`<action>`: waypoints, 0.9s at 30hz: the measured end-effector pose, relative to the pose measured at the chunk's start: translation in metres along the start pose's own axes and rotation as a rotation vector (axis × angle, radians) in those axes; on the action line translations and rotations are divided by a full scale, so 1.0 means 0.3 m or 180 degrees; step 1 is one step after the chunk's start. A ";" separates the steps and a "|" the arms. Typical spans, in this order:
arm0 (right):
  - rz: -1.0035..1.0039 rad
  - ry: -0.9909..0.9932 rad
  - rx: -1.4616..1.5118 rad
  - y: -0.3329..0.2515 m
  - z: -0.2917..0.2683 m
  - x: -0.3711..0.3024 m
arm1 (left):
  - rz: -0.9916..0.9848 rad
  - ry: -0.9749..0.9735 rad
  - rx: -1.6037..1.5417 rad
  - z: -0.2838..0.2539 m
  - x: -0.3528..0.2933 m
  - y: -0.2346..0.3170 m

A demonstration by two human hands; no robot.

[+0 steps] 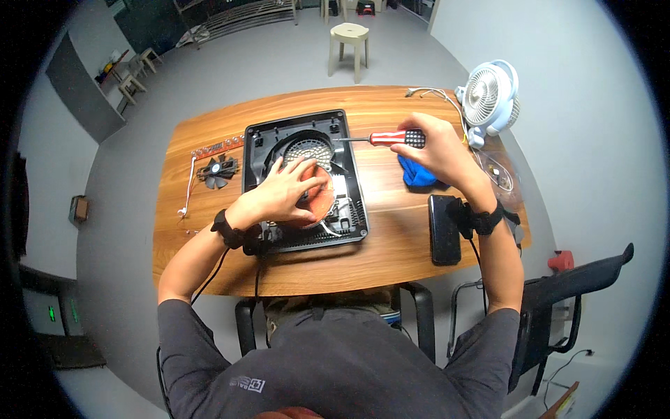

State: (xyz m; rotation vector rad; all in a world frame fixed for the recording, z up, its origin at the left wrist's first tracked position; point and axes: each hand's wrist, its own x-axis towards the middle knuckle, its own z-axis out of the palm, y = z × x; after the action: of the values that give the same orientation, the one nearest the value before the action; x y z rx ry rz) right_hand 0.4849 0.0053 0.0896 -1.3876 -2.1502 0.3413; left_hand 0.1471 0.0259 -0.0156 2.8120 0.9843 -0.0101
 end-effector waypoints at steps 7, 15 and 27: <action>-0.0302 -0.0099 -0.0144 0.036 0.025 -0.006 | -0.0299 -0.0775 -0.0250 -0.050 0.038 0.013; -0.0656 -0.0256 -0.0192 0.004 0.038 0.038 | -0.0363 -0.0774 -0.0276 -0.056 0.039 0.025; -0.0782 -0.0775 -0.0624 -0.068 0.077 0.138 | -0.0185 -0.0431 -0.0433 -0.021 0.035 0.000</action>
State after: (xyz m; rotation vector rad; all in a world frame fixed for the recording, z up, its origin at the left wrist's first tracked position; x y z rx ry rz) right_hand 0.4431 0.0356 0.0936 -1.2144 -2.5825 0.2177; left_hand 0.1550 0.0332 -0.0100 2.6210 0.9953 -0.1336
